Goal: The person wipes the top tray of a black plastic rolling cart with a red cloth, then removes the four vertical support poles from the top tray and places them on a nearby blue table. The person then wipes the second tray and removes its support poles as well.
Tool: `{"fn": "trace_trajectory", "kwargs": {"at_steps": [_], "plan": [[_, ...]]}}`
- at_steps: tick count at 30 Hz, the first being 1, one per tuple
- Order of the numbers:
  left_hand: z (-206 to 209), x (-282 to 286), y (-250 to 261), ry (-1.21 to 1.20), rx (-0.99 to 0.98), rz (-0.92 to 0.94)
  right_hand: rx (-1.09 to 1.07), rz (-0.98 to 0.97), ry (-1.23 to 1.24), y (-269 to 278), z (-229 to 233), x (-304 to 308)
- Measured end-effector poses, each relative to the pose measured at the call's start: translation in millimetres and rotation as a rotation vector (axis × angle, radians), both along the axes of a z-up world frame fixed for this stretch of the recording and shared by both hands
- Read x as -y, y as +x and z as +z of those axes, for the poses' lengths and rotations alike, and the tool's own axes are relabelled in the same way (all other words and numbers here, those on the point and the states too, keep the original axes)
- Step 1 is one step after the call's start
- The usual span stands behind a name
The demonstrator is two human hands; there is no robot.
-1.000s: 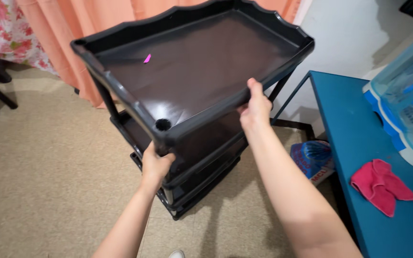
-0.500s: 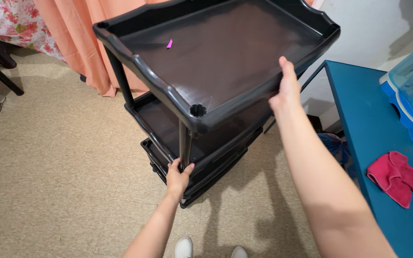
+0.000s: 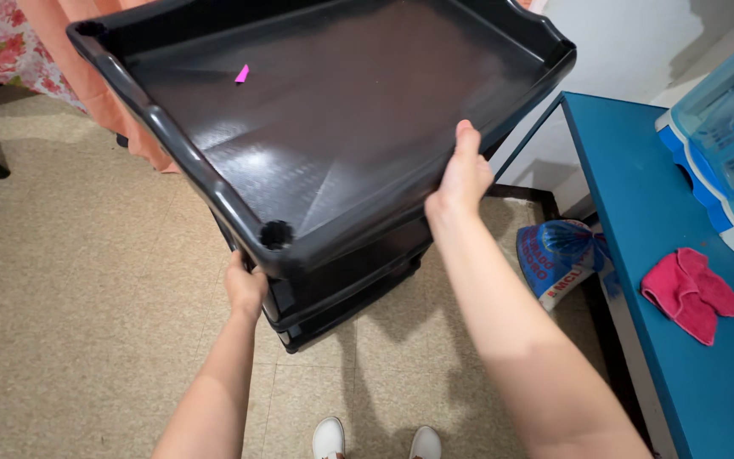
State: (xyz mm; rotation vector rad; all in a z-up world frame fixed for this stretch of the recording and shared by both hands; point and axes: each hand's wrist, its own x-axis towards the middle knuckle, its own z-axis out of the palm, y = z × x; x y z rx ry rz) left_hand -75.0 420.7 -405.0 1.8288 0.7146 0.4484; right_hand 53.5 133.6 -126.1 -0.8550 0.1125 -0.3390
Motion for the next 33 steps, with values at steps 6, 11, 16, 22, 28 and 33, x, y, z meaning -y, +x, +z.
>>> {"fn": "trace_trajectory", "kwargs": {"at_steps": [6, 11, 16, 22, 28, 33], "plan": [[54, 23, -10, 0.131, 0.091, 0.061, -0.034, 0.060, -0.011, 13, 15, -22], [128, 123, -40, 0.049, 0.381, -0.094, -0.026, 0.091, -0.078, 10, 26, -24], [197, 188, -21, 0.152, 0.385, -0.393, -0.193, 0.247, -0.049, 21, 12, 17], [244, 239, 47, 0.087, 0.435, -0.458, -0.269, 0.340, -0.279, 109, -27, 135], [259, 285, 110, -0.551, 0.466, -0.364, -0.404, 0.234, -0.624, 220, -51, 244], [259, 302, 134, -0.753, 0.584, 0.017, -0.368, 0.277, -0.914, 288, -51, 274]]}}
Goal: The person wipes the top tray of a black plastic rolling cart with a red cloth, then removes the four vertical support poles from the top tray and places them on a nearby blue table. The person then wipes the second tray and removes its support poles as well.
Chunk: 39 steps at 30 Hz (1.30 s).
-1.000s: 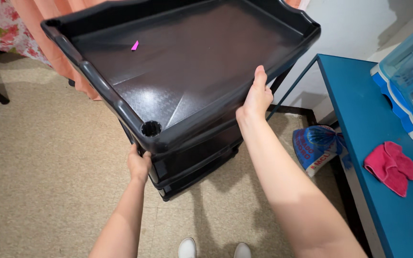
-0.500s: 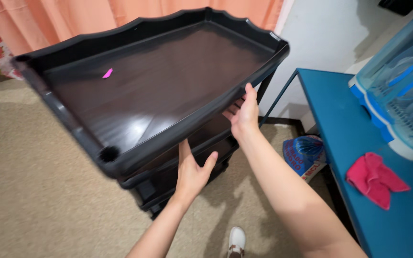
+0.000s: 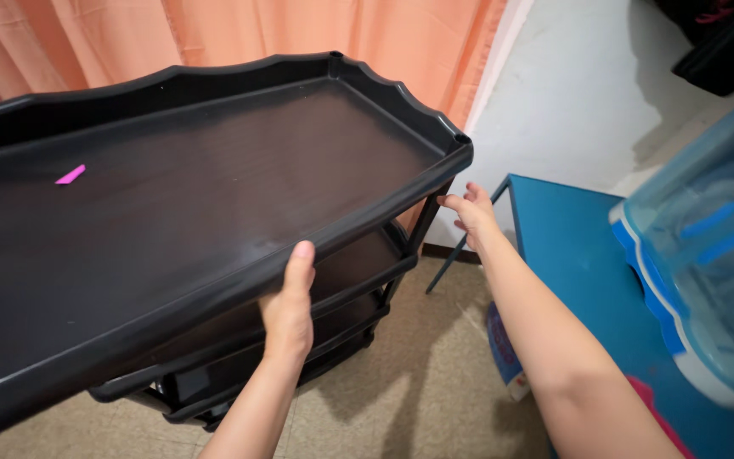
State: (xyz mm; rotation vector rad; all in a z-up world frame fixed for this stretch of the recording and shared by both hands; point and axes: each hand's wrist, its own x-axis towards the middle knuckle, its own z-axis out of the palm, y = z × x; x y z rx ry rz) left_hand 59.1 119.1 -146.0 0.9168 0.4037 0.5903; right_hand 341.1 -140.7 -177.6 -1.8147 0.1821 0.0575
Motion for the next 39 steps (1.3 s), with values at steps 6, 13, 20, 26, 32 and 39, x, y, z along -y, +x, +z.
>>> {"fn": "trace_trajectory", "kwargs": {"at_steps": [6, 13, 20, 26, 32, 39], "plan": [[8, 3, -3, -0.116, 0.099, 0.060, 0.222, 0.299, 0.084, 49, -9, -24], [21, 9, 0, -0.242, 0.159, 0.092, 0.230, 0.242, -0.029, 43, -23, -5], [22, -18, -10, -0.296, 0.258, -0.020, 0.443, 0.180, -0.185, -21, -25, 31], [27, -42, -34, -0.284, 0.231, -0.170, 0.511, 0.043, -0.326, -107, -13, 57], [21, -73, -48, -0.306, 0.234, -0.314, 0.390, -0.040, -0.205, -201, 2, 51], [17, -129, -64, -0.246, 0.219, -0.459, 0.307, -0.116, -0.219, -291, 9, 24]]}}
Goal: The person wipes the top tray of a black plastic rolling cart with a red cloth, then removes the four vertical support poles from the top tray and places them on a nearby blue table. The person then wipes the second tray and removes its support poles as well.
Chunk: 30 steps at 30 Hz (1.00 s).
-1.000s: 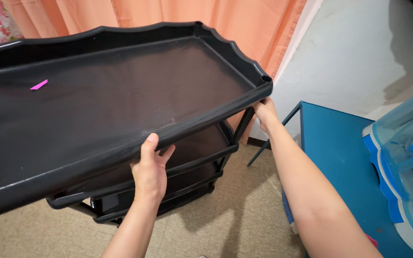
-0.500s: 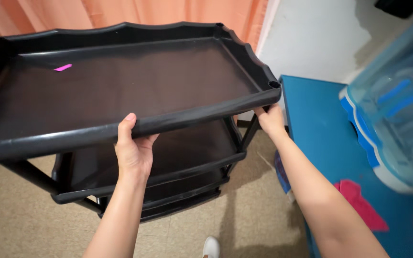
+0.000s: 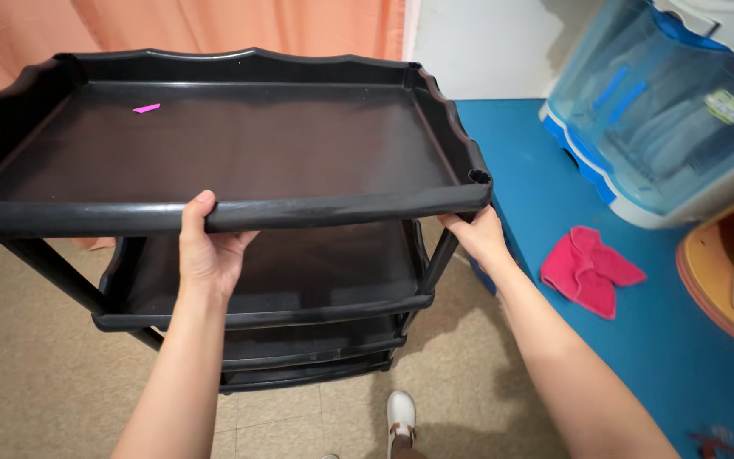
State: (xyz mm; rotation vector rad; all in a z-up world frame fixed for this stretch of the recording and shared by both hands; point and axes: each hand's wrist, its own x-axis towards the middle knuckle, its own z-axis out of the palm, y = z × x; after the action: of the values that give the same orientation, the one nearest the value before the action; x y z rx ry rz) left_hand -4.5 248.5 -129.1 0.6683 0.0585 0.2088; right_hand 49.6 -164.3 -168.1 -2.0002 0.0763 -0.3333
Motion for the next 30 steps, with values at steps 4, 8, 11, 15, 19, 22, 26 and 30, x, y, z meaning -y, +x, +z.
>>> {"fn": "trace_trajectory", "kwargs": {"at_steps": [4, 8, 11, 15, 19, 22, 26, 30], "plan": [[5, -9, -16, 0.112, -0.028, -0.077, 0.054, 0.032, 0.112, -18, -4, -3], [11, 14, -50, 0.368, -0.229, -0.317, 0.013, 0.023, 0.125, -24, -5, 9], [22, 65, -70, 0.848, -0.312, -0.616, 0.008, 0.024, 0.101, -25, -7, 10], [44, 133, -90, 1.142, 0.267, -0.432, 0.034, 0.094, 0.149, -24, -6, 10], [76, 174, -56, 1.728, 0.908, 0.334, -0.060, 0.256, 0.174, -18, -2, 22], [87, 193, -23, 2.070, 0.863, 0.478, -0.104, 0.380, 0.222, -9, -1, 35], [83, 195, 8, 2.321, 0.653, 0.188, -0.159, 0.512, 0.254, 16, -3, 41], [75, 188, 17, 2.294, 0.618, 0.173, -0.185, 0.685, 0.430, 28, -12, 24]]}}
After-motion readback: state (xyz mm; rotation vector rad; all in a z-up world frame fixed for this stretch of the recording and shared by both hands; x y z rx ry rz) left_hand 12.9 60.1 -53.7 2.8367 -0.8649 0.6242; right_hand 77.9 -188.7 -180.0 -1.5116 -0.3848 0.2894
